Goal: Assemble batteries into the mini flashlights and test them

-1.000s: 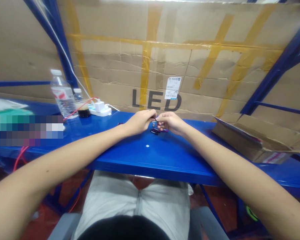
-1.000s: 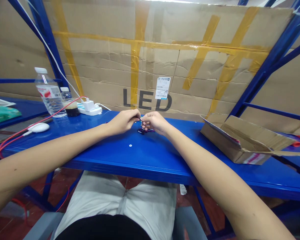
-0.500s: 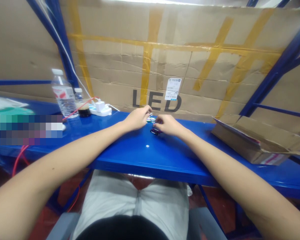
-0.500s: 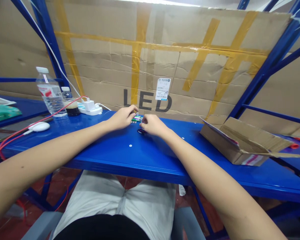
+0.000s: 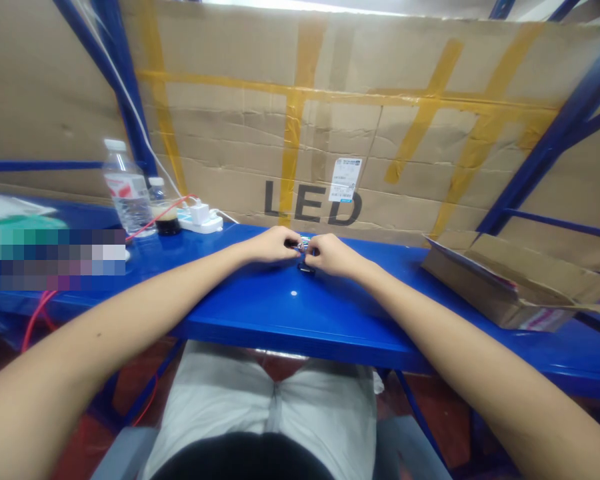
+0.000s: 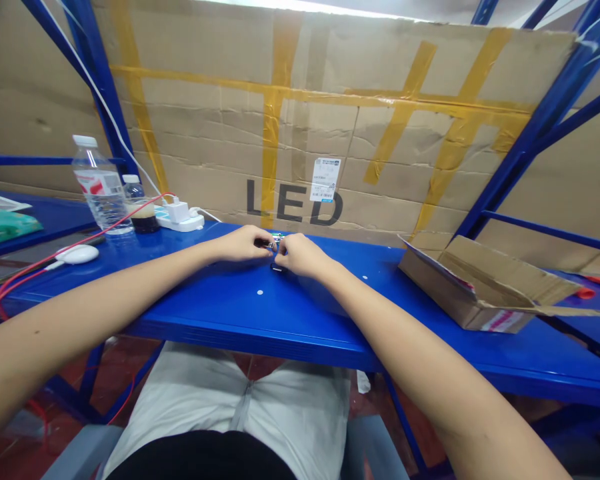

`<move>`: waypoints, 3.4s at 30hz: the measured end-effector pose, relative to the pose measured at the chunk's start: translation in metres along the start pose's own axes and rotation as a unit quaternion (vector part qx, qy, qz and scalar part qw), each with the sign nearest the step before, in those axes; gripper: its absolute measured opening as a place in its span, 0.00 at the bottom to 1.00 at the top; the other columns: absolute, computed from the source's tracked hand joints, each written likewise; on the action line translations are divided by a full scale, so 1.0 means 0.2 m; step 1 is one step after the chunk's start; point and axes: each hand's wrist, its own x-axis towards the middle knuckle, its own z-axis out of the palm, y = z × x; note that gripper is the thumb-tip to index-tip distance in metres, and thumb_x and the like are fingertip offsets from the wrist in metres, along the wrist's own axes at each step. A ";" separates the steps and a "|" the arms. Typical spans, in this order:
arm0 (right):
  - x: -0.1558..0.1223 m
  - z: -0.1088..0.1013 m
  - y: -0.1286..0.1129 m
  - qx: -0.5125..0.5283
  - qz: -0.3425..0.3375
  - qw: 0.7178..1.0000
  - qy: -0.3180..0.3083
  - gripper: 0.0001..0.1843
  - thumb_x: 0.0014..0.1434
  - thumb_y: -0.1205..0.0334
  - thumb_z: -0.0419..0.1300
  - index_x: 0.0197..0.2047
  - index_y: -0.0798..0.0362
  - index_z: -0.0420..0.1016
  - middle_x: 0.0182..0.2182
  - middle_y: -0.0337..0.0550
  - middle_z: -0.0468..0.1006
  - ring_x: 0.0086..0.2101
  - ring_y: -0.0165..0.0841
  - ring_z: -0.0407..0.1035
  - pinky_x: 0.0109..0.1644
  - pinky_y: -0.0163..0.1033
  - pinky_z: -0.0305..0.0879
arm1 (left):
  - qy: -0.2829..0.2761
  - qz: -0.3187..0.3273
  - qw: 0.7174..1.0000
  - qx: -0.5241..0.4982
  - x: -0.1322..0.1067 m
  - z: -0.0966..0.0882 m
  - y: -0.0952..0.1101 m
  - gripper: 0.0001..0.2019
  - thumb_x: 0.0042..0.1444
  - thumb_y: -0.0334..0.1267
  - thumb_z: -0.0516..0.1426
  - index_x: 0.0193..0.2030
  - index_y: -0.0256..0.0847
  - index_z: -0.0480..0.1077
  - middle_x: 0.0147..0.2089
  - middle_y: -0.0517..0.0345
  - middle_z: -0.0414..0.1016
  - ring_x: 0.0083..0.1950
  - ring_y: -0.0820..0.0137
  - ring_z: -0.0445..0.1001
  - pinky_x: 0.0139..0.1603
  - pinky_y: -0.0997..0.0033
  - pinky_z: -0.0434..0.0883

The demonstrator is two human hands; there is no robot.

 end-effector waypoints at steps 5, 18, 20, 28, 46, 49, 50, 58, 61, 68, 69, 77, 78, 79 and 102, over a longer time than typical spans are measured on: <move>0.00 -0.02 0.03 0.012 0.020 1.000 -0.010 0.07 0.58 0.68 0.59 0.31 0.57 0.79 0.30 0.45 0.81 0.28 0.30 0.67 0.31 0.35 0.54 | -0.069 0.009 0.998 0.003 -0.02 -0.01 0.04 0.11 0.52 0.40 0.59 0.38 0.35 0.79 0.30 0.61 0.75 0.33 0.72 0.69 0.35 0.73 0.61; 0.00 -0.04 0.07 0.058 -0.037 0.993 -0.097 0.06 0.57 0.63 0.65 0.37 0.55 0.80 0.32 0.41 0.80 0.31 0.31 0.69 0.33 0.34 0.58 | -0.110 0.016 0.992 0.053 0.00 0.03 -0.01 0.10 0.61 0.40 0.55 0.40 0.37 0.75 0.38 0.55 0.79 0.37 0.68 0.73 0.38 0.71 0.65; 0.00 -0.03 0.07 0.061 -0.043 0.994 -0.082 0.05 0.57 0.64 0.65 0.38 0.56 0.80 0.32 0.42 0.80 0.31 0.31 0.70 0.34 0.34 0.59 | -0.090 0.020 0.994 0.050 0.00 0.03 -0.01 0.12 0.64 0.41 0.53 0.42 0.36 0.74 0.42 0.52 0.78 0.40 0.67 0.73 0.41 0.70 0.66; 0.01 0.11 0.09 0.170 -0.040 0.984 0.044 0.09 0.59 0.74 0.58 0.43 0.54 0.72 0.27 0.40 0.79 0.27 0.31 0.70 0.32 0.34 0.61 | -0.084 -0.021 0.995 0.043 0.00 -0.01 -0.03 0.11 0.64 0.39 0.50 0.42 0.35 0.71 0.41 0.51 0.77 0.39 0.66 0.72 0.41 0.70 0.66; 0.04 0.22 0.19 0.170 -0.120 0.972 0.107 0.13 0.59 0.74 0.56 0.37 0.54 0.82 0.33 0.42 0.84 0.34 0.33 0.75 0.42 0.38 0.67 | -0.088 -0.122 0.985 0.088 -0.02 -0.08 -0.05 0.18 0.62 0.46 0.51 0.55 0.39 0.63 0.50 0.48 0.76 0.46 0.63 0.72 0.44 0.69 0.67; 0.04 0.20 0.18 0.153 -0.112 0.978 0.088 0.13 0.60 0.74 0.56 0.39 0.54 0.82 0.37 0.44 0.85 0.37 0.35 0.76 0.45 0.39 0.68 | -0.067 -0.086 0.988 0.107 -0.02 -0.10 -0.04 0.15 0.61 0.41 0.50 0.52 0.39 0.67 0.49 0.48 0.76 0.46 0.64 0.72 0.45 0.68 0.67; 0.04 0.20 0.17 0.148 -0.113 0.979 0.084 0.13 0.60 0.74 0.56 0.39 0.54 0.82 0.38 0.45 0.85 0.38 0.35 0.77 0.47 0.39 0.68 | -0.060 -0.071 0.989 0.112 -0.02 -0.10 -0.03 0.14 0.61 0.41 0.51 0.50 0.38 0.69 0.48 0.49 0.76 0.45 0.64 0.72 0.45 0.68 0.66; 0.02 0.17 0.15 0.120 -0.137 0.981 0.072 0.13 0.62 0.76 0.56 0.39 0.54 0.81 0.40 0.46 0.85 0.41 0.36 0.78 0.49 0.39 0.68 | -0.047 -0.008 0.995 0.088 -0.01 -0.09 -0.02 0.13 0.57 0.35 0.56 0.46 0.38 0.79 0.42 0.54 0.82 0.41 0.67 0.77 0.43 0.72 0.67; 0.02 0.17 0.15 0.106 -0.142 0.982 0.069 0.14 0.62 0.76 0.55 0.39 0.55 0.81 0.41 0.47 0.85 0.41 0.37 0.78 0.48 0.39 0.68 | -0.042 0.024 0.993 0.103 -0.01 -0.08 -0.03 0.14 0.56 0.33 0.57 0.45 0.40 0.81 0.44 0.54 0.83 0.44 0.66 0.78 0.46 0.72 0.68; 0.02 0.16 0.14 0.076 -0.164 0.982 0.060 0.14 0.61 0.78 0.52 0.37 0.56 0.79 0.38 0.48 0.83 0.39 0.37 0.75 0.45 0.39 0.66 | -0.020 0.055 0.989 0.135 -0.02 -0.07 0.02 0.15 0.54 0.30 0.57 0.43 0.40 0.84 0.41 0.53 0.82 0.42 0.66 0.77 0.46 0.70 0.69; 0.02 0.16 0.13 0.073 -0.168 0.981 0.059 0.15 0.61 0.78 0.52 0.36 0.56 0.78 0.38 0.48 0.83 0.38 0.36 0.75 0.45 0.39 0.66 | -0.019 0.051 0.989 0.136 -0.02 -0.07 0.02 0.14 0.54 0.30 0.58 0.43 0.39 0.84 0.40 0.53 0.82 0.42 0.66 0.77 0.46 0.69 0.69; 0.02 0.15 0.12 0.068 -0.171 0.982 0.049 0.14 0.62 0.77 0.52 0.34 0.56 0.76 0.35 0.46 0.81 0.34 0.34 0.72 0.42 0.37 0.62 | -0.019 0.024 0.991 0.128 -0.02 -0.08 -0.01 0.13 0.51 0.32 0.58 0.41 0.39 0.83 0.40 0.53 0.82 0.41 0.65 0.77 0.43 0.70 0.69; 0.02 0.15 0.12 0.071 -0.168 0.982 0.047 0.14 0.62 0.78 0.52 0.34 0.56 0.76 0.35 0.46 0.82 0.34 0.34 0.72 0.42 0.37 0.62 | -0.022 0.019 0.991 0.130 -0.02 -0.08 -0.02 0.13 0.51 0.33 0.58 0.41 0.40 0.83 0.40 0.53 0.82 0.41 0.65 0.77 0.43 0.70 0.69; 0.02 0.15 0.12 0.073 -0.165 0.983 0.046 0.14 0.62 0.77 0.52 0.35 0.56 0.76 0.35 0.46 0.82 0.35 0.34 0.72 0.42 0.37 0.62 | -0.026 0.015 0.991 0.131 -0.02 -0.08 -0.02 0.13 0.51 0.33 0.58 0.40 0.40 0.83 0.40 0.53 0.82 0.41 0.65 0.77 0.43 0.70 0.69; 0.02 0.09 0.11 0.000 -0.090 0.994 0.059 0.10 0.65 0.69 0.55 0.43 0.55 0.78 0.41 0.50 0.82 0.38 0.38 0.73 0.42 0.38 0.61 | -0.052 -0.071 0.996 0.024 -0.02 -0.09 -0.08 0.14 0.51 0.42 0.61 0.43 0.38 0.75 0.38 0.54 0.80 0.37 0.67 0.76 0.36 0.72 0.67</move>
